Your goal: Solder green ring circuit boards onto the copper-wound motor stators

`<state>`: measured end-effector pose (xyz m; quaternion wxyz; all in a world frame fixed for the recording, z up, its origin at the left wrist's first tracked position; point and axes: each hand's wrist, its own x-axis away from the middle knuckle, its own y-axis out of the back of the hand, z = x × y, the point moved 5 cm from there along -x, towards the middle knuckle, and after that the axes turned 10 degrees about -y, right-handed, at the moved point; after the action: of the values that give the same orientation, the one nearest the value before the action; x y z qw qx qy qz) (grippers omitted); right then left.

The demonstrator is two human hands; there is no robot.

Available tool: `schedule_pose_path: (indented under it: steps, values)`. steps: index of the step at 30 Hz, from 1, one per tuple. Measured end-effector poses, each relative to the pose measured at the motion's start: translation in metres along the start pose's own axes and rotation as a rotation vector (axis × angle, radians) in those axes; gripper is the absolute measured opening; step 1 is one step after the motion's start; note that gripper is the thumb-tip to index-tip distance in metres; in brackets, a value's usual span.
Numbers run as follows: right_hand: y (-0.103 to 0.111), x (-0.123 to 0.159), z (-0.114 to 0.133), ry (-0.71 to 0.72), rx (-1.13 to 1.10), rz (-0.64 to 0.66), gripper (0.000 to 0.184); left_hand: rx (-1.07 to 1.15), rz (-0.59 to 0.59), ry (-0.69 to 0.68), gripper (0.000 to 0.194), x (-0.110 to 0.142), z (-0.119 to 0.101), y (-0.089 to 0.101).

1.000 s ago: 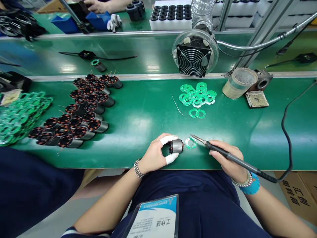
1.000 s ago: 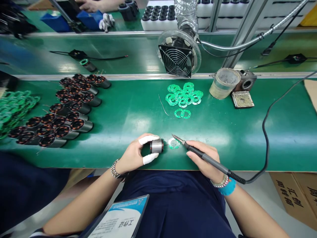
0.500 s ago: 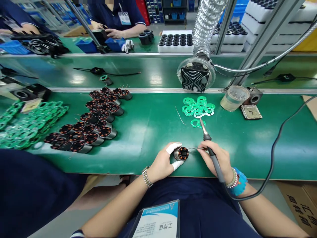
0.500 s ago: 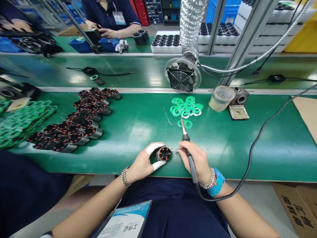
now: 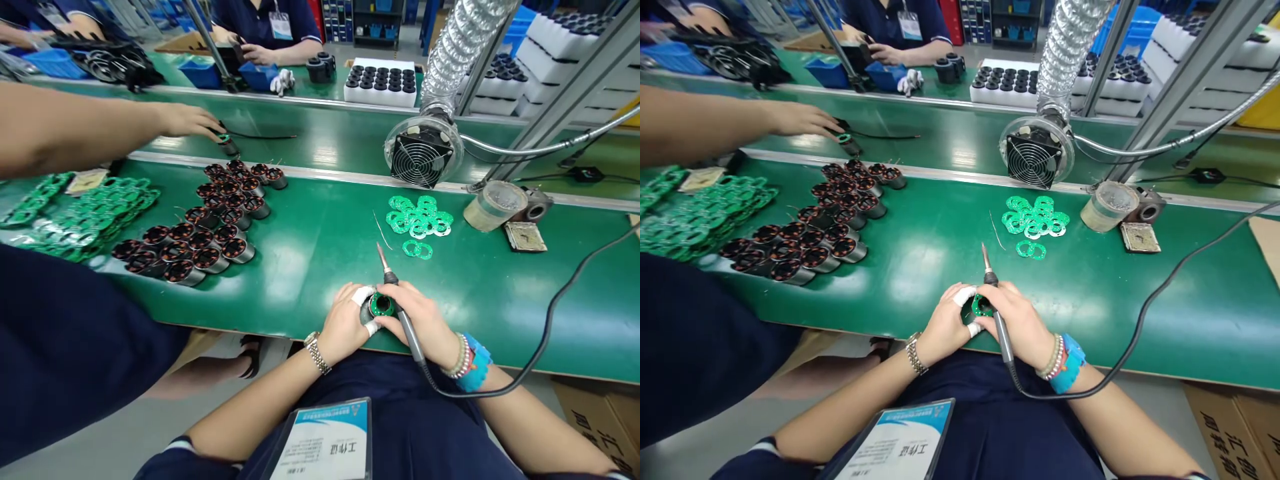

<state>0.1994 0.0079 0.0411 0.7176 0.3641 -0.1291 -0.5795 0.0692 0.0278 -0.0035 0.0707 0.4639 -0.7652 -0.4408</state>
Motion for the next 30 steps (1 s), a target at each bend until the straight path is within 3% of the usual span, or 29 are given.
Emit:
schedule_pose_path:
  steps: [3,8,11,16,22,30]
  values:
    - [-0.005,0.000,-0.002,0.027,0.041,0.065,0.040,0.027,-0.009,0.002,0.042,0.002,0.002,0.006]
    - [-0.004,-0.005,-0.008,0.026,0.026,0.141,0.036,0.101,-0.070,-0.056,0.011,0.009,0.009,0.018]
    - [-0.001,-0.010,-0.010,0.012,0.019,0.177,0.038,0.158,-0.075,-0.076,0.012,0.009,0.013,0.025]
    - [0.002,-0.016,-0.011,0.016,0.000,0.244,0.038,0.282,-0.019,0.074,0.016,-0.004,0.023,0.029]
    - [0.001,-0.013,-0.016,0.016,-0.026,0.240,0.041,0.884,-0.058,0.356,0.020,-0.006,0.027,0.015]
    - [0.002,-0.009,-0.013,0.035,-0.020,0.143,0.048,0.935,0.100,0.407,0.016,-0.013,0.025,0.012]
